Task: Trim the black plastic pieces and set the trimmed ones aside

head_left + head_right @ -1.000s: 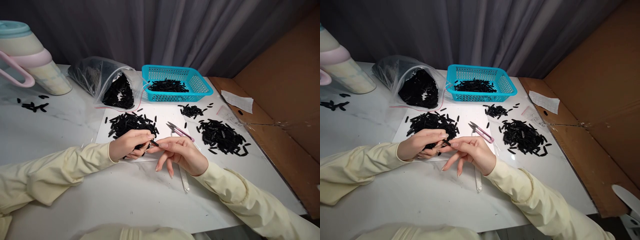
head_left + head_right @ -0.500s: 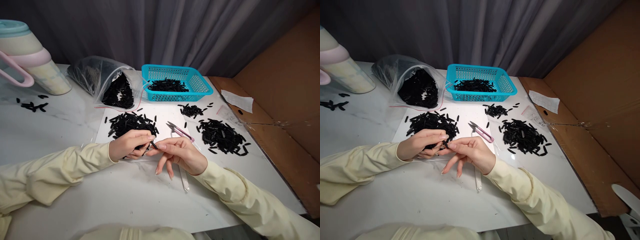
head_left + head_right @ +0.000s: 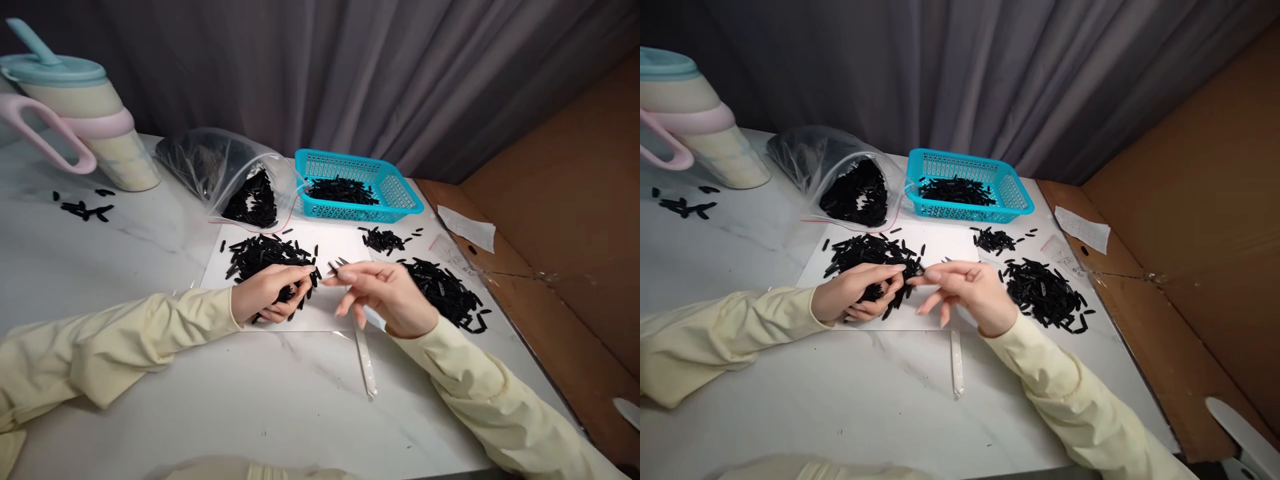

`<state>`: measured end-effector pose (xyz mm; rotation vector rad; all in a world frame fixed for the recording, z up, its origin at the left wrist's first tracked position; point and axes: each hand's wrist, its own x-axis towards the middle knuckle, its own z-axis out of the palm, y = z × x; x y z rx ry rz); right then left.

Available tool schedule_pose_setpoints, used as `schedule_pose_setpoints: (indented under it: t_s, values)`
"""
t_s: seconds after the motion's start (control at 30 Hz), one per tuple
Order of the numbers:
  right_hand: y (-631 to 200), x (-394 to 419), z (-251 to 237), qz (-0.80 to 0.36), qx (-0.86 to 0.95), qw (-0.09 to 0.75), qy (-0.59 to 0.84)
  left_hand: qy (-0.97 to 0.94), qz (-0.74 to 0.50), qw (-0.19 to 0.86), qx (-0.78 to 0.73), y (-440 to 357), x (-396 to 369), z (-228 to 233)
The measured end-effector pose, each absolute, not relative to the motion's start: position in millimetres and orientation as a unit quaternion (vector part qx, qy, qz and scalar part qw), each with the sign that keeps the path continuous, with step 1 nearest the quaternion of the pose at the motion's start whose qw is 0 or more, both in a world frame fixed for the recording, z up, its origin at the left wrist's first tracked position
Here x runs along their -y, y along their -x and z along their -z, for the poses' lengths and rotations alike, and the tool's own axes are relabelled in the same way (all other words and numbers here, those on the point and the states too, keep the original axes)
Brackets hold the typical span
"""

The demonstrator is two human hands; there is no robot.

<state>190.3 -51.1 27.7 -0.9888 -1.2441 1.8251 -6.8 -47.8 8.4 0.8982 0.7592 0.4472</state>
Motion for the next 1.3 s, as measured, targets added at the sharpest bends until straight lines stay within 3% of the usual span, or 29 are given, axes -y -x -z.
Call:
schedule_pose_setpoints:
  t_s: [0.17, 0.3, 0.43, 0.53, 0.73, 1.03, 1.3]
  values:
    - [-202.3, -29.1, -58.6, -0.460, 0.631, 0.381, 0.495, -0.397, -0.222, 0.824, -0.337, 10.4, 44.2, -6.6]
    - [-193.7, -67.4, -72.6, -0.230, 0.716, 0.317, 0.578, -0.384, -0.228, 0.839, -0.310, 13.8, 41.1, -5.0]
    - [-170.9, -27.1, -75.6, -0.079, 0.833, 0.295, 0.461, -0.373, -0.217, 0.852, -0.296, 14.1, 37.6, -4.3]
    - [-155.2, 21.0, -68.4, -0.118, 0.919, 0.223, 0.304, -0.360, -0.203, 0.853, -0.319, 13.1, 35.6, -3.8]
    - [-144.0, 46.3, -39.5, 0.016, 0.960, 0.130, 0.247, -0.346, -0.170, 0.851, -0.357, 11.7, 35.5, -3.2]
    - [-155.8, 45.6, -34.5, 0.065, 0.963, 0.218, 0.144, -0.393, -0.160, 0.833, -0.355, 9.6, 36.7, -5.5]
    - [-169.5, 54.4, -24.8, 0.059, 0.947, 0.262, 0.174, -0.420, -0.156, 0.829, -0.334, 10.7, 37.6, -5.1]
